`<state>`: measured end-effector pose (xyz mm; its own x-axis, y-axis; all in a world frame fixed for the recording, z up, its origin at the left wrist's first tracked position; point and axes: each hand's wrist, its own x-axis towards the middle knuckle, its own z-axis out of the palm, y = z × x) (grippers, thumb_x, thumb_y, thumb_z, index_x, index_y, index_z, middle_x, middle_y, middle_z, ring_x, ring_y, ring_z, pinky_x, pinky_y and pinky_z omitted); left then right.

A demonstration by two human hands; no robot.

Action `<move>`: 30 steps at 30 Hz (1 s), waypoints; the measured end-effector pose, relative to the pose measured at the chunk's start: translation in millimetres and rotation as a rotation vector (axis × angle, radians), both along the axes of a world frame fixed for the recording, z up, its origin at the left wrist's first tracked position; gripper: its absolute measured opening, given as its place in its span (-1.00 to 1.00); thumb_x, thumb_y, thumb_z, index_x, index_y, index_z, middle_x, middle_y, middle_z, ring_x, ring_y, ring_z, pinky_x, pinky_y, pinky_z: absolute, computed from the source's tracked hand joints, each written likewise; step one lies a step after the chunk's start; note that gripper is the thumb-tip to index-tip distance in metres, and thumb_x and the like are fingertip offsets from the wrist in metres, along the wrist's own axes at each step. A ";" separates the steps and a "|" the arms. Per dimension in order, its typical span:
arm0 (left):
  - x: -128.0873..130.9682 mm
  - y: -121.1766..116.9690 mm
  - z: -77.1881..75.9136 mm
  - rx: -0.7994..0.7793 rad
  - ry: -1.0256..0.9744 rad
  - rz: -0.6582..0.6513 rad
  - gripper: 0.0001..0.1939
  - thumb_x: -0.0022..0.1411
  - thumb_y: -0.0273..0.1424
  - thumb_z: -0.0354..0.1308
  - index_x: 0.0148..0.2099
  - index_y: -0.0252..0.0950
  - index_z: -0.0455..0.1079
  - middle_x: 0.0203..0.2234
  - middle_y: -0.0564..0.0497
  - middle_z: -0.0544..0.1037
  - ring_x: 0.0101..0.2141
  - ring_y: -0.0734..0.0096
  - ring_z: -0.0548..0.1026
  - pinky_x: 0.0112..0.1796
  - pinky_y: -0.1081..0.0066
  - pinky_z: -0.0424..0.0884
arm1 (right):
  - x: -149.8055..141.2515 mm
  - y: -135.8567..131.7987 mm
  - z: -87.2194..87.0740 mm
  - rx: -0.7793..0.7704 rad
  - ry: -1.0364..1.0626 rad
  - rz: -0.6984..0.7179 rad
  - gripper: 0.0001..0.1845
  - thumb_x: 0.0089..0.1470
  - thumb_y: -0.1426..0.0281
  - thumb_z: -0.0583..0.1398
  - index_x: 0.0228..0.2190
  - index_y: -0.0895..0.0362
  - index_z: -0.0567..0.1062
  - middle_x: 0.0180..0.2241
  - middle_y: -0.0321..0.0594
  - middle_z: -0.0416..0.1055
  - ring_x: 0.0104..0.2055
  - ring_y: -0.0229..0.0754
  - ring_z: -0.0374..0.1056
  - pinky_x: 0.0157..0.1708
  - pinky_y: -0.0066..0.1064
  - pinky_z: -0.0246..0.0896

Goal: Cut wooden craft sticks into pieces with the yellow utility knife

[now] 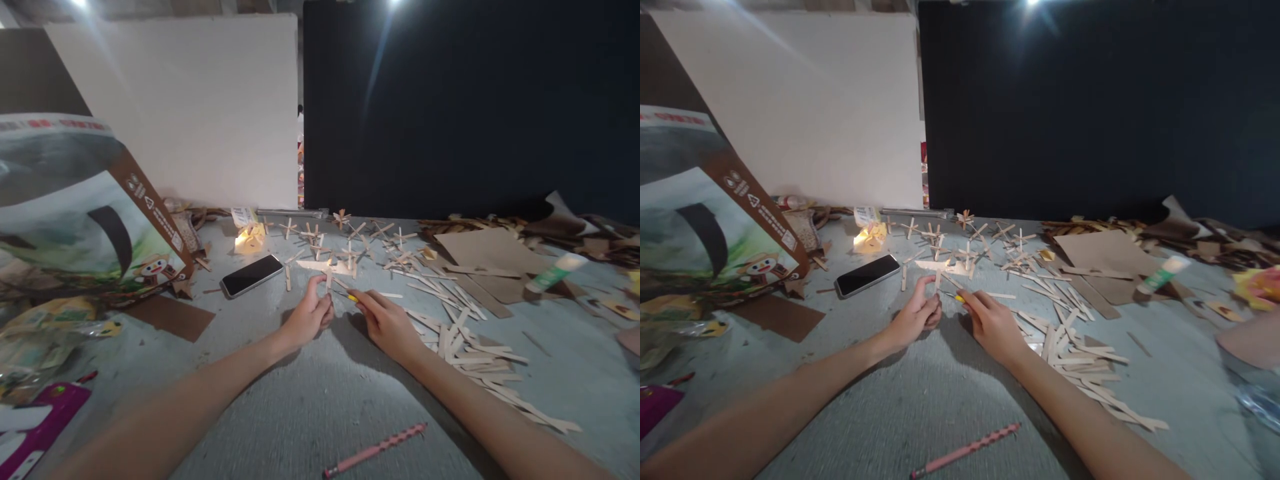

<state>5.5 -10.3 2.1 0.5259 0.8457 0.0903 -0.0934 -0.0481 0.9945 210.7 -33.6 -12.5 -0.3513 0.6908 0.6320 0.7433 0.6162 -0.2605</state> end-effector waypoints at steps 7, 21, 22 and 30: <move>-0.4 0.2 -0.8 0.009 -0.017 0.007 -0.53 0.35 -0.02 0.03 0.10 -0.17 0.01 -0.66 0.32 0.13 -0.66 0.58 0.05 -0.57 0.55 -0.01 | 1.3 0.8 -2.4 -0.019 0.034 0.017 -0.63 0.35 0.44 -0.01 0.07 0.05 0.44 -0.28 -0.14 0.50 -0.31 -0.12 0.47 -0.32 -0.36 0.38; -0.2 9.7 -3.8 -0.108 -0.105 0.200 -0.51 0.18 0.03 0.23 -0.16 -0.20 0.14 -0.66 0.32 0.07 -0.68 0.64 0.02 -0.61 0.58 -0.09 | -0.3 1.2 -1.7 0.012 0.076 0.032 -0.61 0.35 0.39 0.01 0.14 0.03 0.41 -0.19 -0.07 0.48 -0.21 -0.10 0.47 -0.24 -0.32 0.43; -0.3 9.3 -4.0 -0.100 -0.093 0.177 -0.52 0.19 0.04 0.22 -0.16 -0.20 0.13 -0.67 0.33 0.05 -0.69 0.64 0.01 -0.61 0.58 -0.10 | -0.6 1.6 -1.6 0.017 0.080 0.043 -0.61 0.35 0.40 0.02 0.14 0.03 0.41 -0.18 -0.07 0.48 -0.20 -0.09 0.47 -0.22 -0.30 0.43; 0.1 4.9 -2.8 -0.035 -0.027 0.086 -0.56 0.28 0.04 0.11 -0.16 -0.21 0.11 -0.69 0.33 0.06 -0.70 0.64 0.00 -0.61 0.55 -0.08 | -0.8 2.8 -1.4 0.011 0.110 0.054 -0.61 0.36 0.38 0.04 0.15 0.02 0.41 -0.17 -0.07 0.46 -0.18 -0.10 0.46 -0.19 -0.29 0.43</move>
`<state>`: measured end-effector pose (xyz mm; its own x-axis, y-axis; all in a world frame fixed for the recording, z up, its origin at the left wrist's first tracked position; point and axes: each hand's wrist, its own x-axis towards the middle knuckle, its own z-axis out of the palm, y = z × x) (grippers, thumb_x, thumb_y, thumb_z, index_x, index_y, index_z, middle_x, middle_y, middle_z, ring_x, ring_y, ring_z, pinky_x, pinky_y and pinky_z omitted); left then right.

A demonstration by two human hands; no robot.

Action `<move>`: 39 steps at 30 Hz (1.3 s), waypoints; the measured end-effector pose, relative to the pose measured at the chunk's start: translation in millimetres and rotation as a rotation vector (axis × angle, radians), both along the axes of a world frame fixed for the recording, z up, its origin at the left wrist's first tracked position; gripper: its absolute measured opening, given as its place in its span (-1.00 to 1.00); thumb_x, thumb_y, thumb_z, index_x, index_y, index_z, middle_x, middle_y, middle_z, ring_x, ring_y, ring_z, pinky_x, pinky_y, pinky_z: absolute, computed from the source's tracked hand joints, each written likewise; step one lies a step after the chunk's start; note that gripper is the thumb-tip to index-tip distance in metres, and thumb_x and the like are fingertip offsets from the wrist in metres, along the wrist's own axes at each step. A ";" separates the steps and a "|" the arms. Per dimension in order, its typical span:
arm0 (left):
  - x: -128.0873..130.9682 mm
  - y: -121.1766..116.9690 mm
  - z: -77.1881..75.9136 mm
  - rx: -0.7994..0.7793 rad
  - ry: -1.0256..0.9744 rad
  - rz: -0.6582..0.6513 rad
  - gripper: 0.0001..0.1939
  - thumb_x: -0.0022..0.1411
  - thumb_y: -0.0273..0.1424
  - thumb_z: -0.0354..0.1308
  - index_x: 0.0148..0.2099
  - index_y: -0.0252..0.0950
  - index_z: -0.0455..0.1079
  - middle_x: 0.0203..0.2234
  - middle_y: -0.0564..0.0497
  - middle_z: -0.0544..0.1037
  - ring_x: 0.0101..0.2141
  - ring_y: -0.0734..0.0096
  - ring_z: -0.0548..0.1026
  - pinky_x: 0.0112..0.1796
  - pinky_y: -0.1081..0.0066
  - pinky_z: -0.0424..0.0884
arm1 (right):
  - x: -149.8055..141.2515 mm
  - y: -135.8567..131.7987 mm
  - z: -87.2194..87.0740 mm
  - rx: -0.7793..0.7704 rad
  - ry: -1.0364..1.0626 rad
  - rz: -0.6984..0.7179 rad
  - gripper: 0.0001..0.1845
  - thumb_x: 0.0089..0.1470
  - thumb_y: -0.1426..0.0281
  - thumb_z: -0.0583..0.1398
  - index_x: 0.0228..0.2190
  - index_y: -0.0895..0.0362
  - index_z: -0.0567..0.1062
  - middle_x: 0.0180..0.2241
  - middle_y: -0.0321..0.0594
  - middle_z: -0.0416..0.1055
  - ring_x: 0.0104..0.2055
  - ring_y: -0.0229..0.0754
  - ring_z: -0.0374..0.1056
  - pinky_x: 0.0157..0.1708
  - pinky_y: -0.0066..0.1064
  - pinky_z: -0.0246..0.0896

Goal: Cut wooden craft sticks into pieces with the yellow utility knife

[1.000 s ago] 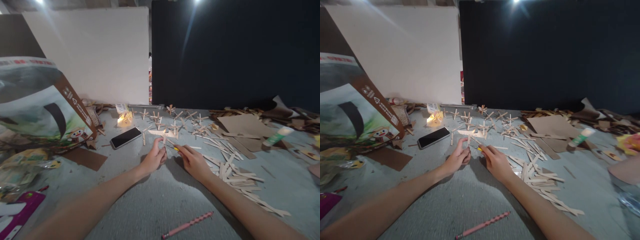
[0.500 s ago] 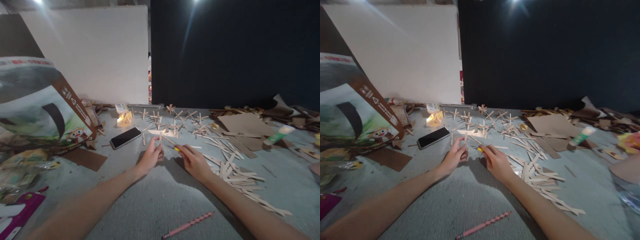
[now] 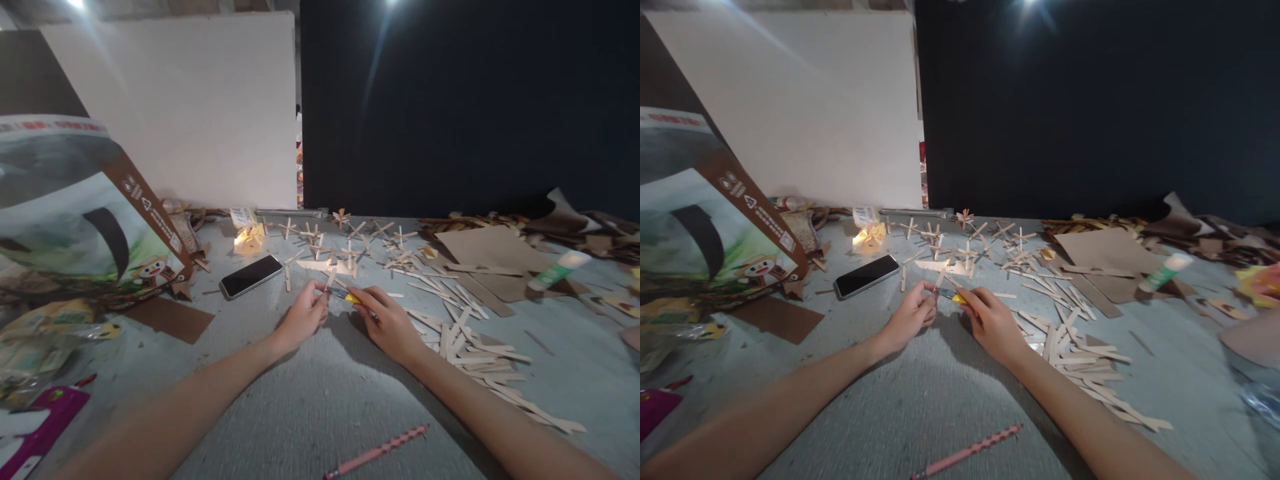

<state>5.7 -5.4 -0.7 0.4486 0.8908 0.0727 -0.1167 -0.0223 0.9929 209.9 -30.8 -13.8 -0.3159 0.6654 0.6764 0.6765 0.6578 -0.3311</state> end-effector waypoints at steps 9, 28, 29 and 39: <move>1.2 2.0 -6.4 -0.011 0.039 0.068 -0.50 0.20 0.09 0.16 -0.23 -0.22 0.15 -0.64 0.29 0.15 -0.68 0.63 0.08 -0.60 0.55 0.00 | 0.5 -5.7 -0.8 -0.048 0.003 0.005 -0.61 0.39 0.35 -0.01 0.16 0.05 0.39 -0.22 -0.12 0.49 -0.31 -0.17 0.47 -0.29 -0.39 0.41; -14.9 19.2 1.6 0.562 0.809 0.352 -0.95 0.19 -0.48 0.33 -0.34 -0.25 0.61 -0.45 0.00 0.60 -0.30 0.30 0.49 -0.19 0.35 0.35 | -1.6 -10.2 4.8 -0.192 -0.164 -0.108 -0.60 0.37 0.37 -0.05 0.12 0.09 0.40 -0.16 -0.08 0.54 -0.32 -0.15 0.50 -0.33 -0.40 0.32; -14.7 19.3 1.9 0.581 0.820 0.358 -0.94 0.19 -0.46 0.33 -0.35 -0.25 0.61 -0.45 -0.01 0.60 -0.28 0.29 0.48 -0.18 0.34 0.35 | -2.7 -10.6 5.6 -0.207 -0.188 -0.111 -0.60 0.37 0.37 -0.05 0.13 0.09 0.40 -0.19 -0.08 0.54 -0.33 -0.15 0.50 -0.35 -0.40 0.29; -15.3 22.8 1.3 0.606 0.812 0.314 -0.84 0.26 -0.48 0.22 -0.30 -0.26 0.64 -0.37 -0.04 0.65 -0.24 0.27 0.50 -0.11 0.29 0.37 | -15.3 -19.5 15.4 -0.381 -0.450 -0.233 -0.61 0.32 0.51 -0.08 0.12 0.10 0.28 -0.25 -0.15 0.55 -0.51 -0.19 0.41 -0.53 -0.42 -0.15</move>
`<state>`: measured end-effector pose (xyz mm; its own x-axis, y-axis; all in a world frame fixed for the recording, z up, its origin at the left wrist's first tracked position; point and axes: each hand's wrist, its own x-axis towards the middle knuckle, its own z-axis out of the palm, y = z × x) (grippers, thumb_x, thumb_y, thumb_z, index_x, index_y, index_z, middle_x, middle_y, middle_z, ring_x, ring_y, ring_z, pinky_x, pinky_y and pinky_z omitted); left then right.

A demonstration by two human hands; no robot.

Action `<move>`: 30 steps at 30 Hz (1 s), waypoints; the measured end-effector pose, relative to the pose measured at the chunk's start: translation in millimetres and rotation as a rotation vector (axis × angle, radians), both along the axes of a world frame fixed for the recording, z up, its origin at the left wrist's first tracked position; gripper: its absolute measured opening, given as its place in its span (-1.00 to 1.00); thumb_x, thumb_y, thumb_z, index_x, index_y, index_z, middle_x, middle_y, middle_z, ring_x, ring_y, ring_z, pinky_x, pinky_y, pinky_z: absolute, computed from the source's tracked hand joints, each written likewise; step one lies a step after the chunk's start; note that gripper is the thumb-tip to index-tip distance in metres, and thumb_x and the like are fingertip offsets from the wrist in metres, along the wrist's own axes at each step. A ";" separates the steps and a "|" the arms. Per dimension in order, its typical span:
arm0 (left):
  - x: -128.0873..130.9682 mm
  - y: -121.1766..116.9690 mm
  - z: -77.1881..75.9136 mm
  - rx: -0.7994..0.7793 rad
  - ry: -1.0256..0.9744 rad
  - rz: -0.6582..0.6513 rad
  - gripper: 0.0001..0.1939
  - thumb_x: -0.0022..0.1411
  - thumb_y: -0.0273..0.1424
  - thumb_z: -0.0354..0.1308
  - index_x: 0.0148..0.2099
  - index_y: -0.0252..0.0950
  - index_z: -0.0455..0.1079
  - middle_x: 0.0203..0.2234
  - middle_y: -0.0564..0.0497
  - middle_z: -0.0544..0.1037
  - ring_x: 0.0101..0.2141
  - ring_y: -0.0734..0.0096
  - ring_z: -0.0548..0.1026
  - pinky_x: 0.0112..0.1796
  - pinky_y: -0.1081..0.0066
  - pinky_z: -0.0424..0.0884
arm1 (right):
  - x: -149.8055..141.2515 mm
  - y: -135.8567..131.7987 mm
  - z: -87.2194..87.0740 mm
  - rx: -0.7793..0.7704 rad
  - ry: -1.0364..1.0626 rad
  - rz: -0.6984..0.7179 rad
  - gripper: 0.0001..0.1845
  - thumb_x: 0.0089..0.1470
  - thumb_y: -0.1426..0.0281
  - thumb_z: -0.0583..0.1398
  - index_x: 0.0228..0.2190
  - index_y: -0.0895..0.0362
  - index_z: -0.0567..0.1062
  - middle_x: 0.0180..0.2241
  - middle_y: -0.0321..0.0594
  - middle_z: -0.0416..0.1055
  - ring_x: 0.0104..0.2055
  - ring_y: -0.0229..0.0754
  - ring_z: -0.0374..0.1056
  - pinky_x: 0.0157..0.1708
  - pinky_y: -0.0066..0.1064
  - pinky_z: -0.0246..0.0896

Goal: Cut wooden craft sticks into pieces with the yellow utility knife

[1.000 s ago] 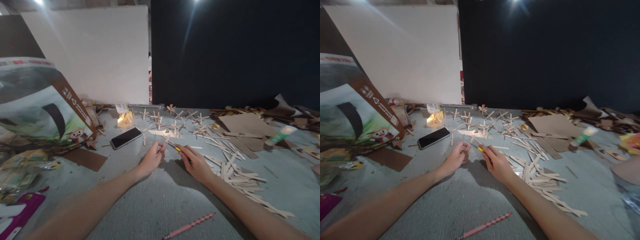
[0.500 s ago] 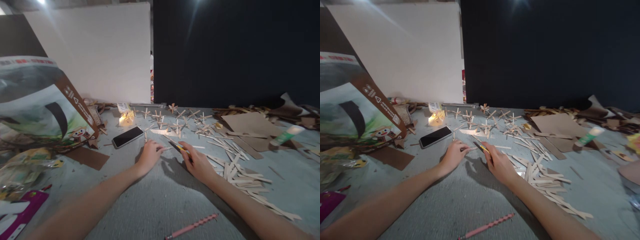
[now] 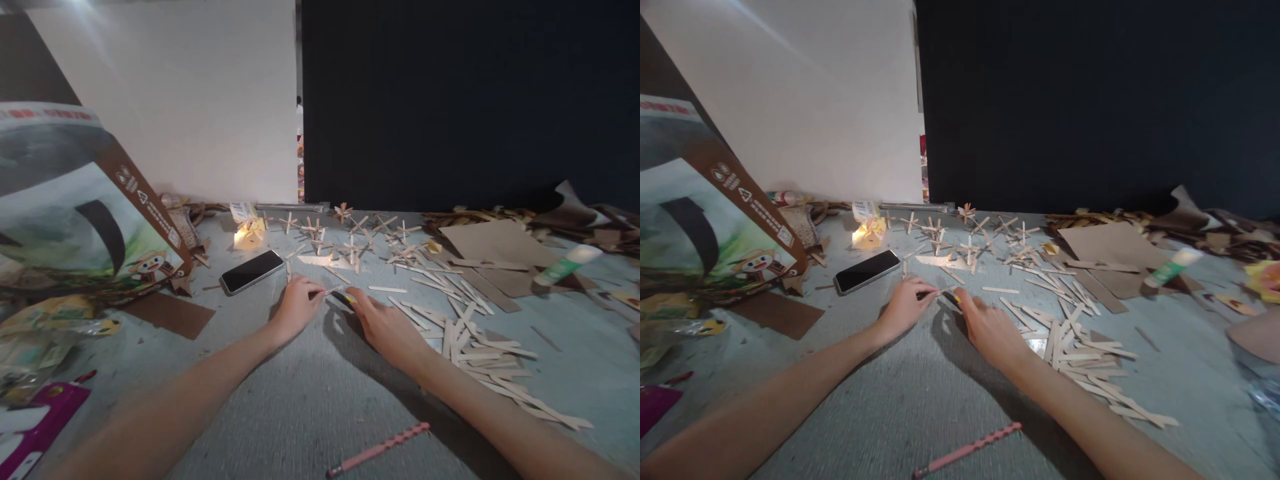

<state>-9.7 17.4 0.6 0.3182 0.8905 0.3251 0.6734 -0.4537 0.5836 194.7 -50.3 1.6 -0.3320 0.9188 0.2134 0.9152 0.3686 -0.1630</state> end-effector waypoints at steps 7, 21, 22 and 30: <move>1.9 -3.0 2.9 -0.059 -0.053 0.047 -0.93 0.19 -0.46 0.29 -0.28 -0.30 0.61 -0.42 -0.04 0.64 -0.29 0.28 0.53 -0.19 0.33 0.40 | -5.3 -2.4 4.0 -0.046 0.012 -0.049 -0.68 0.31 0.49 -0.06 0.03 0.16 0.33 -0.26 -0.10 0.51 -0.52 -0.22 0.34 -0.51 -0.39 -0.19; 2.0 -2.5 4.1 -0.060 -0.006 0.033 -0.91 0.20 -0.42 0.29 -0.34 -0.26 0.61 -0.42 -0.02 0.65 -0.26 0.25 0.51 -0.17 0.31 0.37 | -6.3 -8.1 0.2 0.039 -0.080 -0.001 -0.46 0.25 0.48 0.02 0.24 0.07 0.32 -0.33 -0.14 0.50 -0.49 -0.21 0.37 -0.47 -0.42 0.00; 2.0 -2.4 4.0 -0.063 -0.005 0.034 -0.91 0.20 -0.41 0.28 -0.34 -0.26 0.61 -0.42 -0.02 0.65 -0.27 0.25 0.52 -0.18 0.32 0.38 | -6.4 -8.5 -0.5 0.043 -0.092 -0.005 -0.45 0.25 0.48 0.03 0.24 0.07 0.32 -0.31 -0.13 0.50 -0.48 -0.20 0.38 -0.47 -0.43 0.02; 2.1 -2.1 3.8 -0.072 -0.021 0.033 -0.92 0.20 -0.42 0.30 -0.33 -0.27 0.61 -0.44 -0.03 0.64 -0.29 0.26 0.53 -0.21 0.33 0.38 | -10.7 -11.1 3.8 -0.002 -0.150 -0.057 -0.43 0.26 0.46 0.04 0.28 0.04 0.27 -0.24 -0.08 0.50 -0.43 -0.17 0.43 -0.47 -0.45 0.12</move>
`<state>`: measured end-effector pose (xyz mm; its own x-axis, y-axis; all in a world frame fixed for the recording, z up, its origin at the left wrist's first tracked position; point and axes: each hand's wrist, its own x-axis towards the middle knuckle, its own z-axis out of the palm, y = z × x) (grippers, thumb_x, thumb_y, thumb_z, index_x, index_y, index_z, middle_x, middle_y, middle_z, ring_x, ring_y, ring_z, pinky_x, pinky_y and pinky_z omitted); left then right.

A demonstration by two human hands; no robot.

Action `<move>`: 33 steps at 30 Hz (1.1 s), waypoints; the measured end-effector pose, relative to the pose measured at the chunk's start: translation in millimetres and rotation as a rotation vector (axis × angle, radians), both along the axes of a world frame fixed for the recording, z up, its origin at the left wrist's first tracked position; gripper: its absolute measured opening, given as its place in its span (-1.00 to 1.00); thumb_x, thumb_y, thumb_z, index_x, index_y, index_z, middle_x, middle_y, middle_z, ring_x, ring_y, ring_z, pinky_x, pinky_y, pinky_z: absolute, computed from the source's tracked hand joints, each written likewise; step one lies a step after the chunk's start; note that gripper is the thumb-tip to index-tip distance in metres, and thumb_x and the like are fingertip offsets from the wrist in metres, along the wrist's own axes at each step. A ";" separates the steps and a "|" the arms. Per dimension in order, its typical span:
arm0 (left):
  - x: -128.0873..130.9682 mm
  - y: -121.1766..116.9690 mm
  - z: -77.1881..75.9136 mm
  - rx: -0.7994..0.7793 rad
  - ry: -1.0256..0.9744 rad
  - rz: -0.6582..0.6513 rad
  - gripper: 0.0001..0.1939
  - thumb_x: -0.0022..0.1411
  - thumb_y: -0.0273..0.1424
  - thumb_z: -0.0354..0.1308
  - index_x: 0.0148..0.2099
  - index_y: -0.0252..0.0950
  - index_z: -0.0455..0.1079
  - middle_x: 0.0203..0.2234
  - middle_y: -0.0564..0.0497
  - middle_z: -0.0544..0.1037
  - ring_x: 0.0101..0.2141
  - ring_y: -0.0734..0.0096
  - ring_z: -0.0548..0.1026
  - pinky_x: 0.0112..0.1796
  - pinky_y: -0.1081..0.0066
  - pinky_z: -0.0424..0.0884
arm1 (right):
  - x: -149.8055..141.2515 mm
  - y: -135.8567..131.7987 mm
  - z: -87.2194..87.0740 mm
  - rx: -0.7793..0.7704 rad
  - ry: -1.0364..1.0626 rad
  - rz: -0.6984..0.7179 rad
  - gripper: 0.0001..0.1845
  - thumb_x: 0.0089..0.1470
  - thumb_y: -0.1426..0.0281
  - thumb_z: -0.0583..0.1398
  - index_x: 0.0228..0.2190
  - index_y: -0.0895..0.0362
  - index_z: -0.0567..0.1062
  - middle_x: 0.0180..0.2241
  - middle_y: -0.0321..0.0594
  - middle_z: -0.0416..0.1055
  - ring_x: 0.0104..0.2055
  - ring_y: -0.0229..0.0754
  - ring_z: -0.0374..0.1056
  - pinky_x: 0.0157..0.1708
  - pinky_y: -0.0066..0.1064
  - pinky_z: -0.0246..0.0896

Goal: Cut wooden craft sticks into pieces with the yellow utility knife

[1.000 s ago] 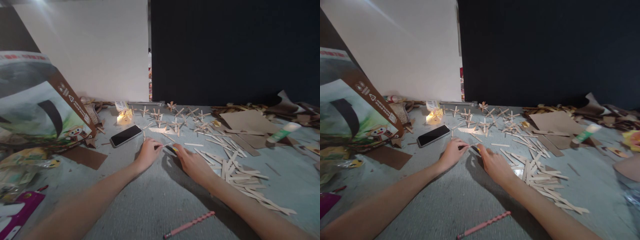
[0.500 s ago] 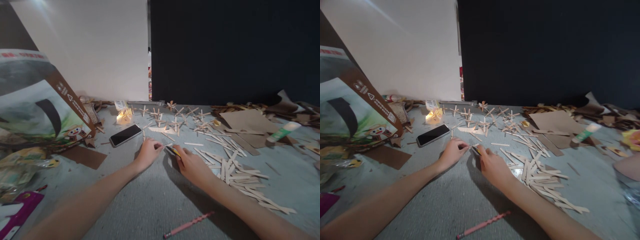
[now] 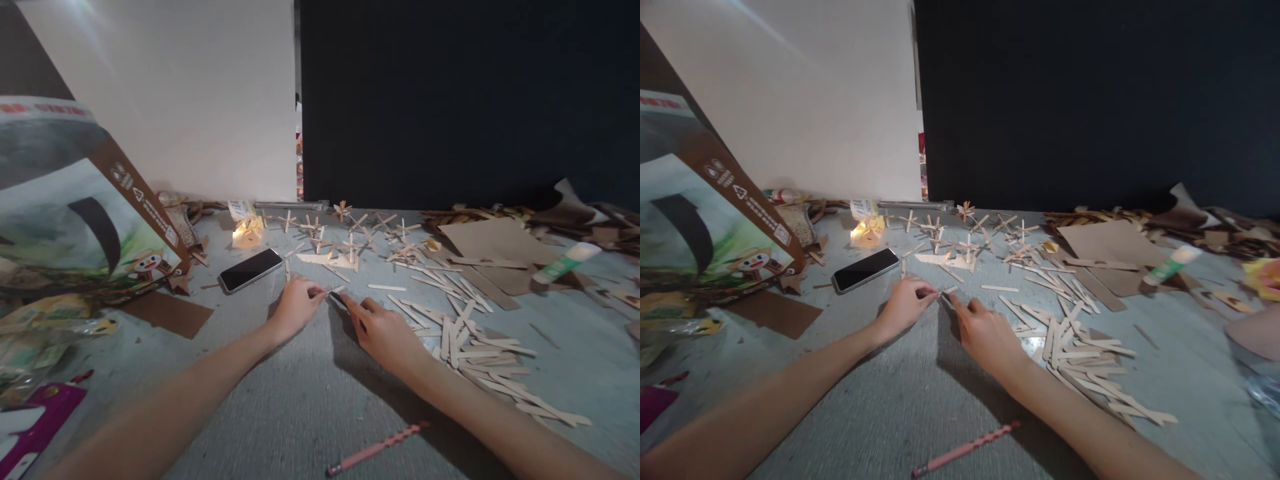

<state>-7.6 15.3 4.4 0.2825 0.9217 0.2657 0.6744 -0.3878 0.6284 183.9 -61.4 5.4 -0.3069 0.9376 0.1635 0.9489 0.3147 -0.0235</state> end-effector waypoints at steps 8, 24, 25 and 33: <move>1.4 -2.1 0.8 -0.036 -0.013 0.018 -0.92 0.20 -0.44 0.29 -0.29 -0.29 0.62 -0.43 -0.05 0.62 -0.33 0.30 0.54 -0.25 0.37 0.40 | -2.8 0.2 -0.2 -0.039 0.033 0.002 -0.40 0.26 0.51 0.02 0.30 0.09 0.22 -0.21 -0.07 0.50 -0.37 -0.14 0.46 -0.40 -0.42 0.16; 4.6 -0.8 0.0 -0.096 -0.055 0.037 -0.91 0.18 -0.47 0.28 -0.29 -0.27 0.63 -0.41 -0.04 0.66 -0.37 0.33 0.57 -0.28 0.38 0.43 | -16.5 -5.2 11.9 -0.131 -0.127 -0.019 -0.41 0.24 0.47 0.05 0.28 0.14 0.18 -0.21 0.00 0.53 -0.32 -0.07 0.53 -0.38 -0.41 0.26; 4.7 -1.0 0.3 -0.099 -0.062 0.038 -0.91 0.18 -0.47 0.28 -0.29 -0.26 0.63 -0.41 -0.04 0.67 -0.37 0.33 0.57 -0.28 0.38 0.43 | -16.4 -4.8 12.4 -0.137 -0.127 -0.010 -0.40 0.22 0.49 0.06 0.28 0.14 0.18 -0.21 0.00 0.53 -0.31 -0.06 0.53 -0.37 -0.40 0.27; 5.3 -0.8 1.7 -0.110 -0.078 0.039 -0.89 0.16 -0.52 0.27 -0.31 -0.27 0.63 -0.42 -0.03 0.67 -0.38 0.34 0.59 -0.30 0.40 0.44 | -18.4 -1.9 15.6 -0.126 -0.150 0.018 -0.39 0.16 0.54 0.09 0.25 0.14 0.24 -0.24 -0.01 0.54 -0.31 -0.03 0.54 -0.37 -0.39 0.28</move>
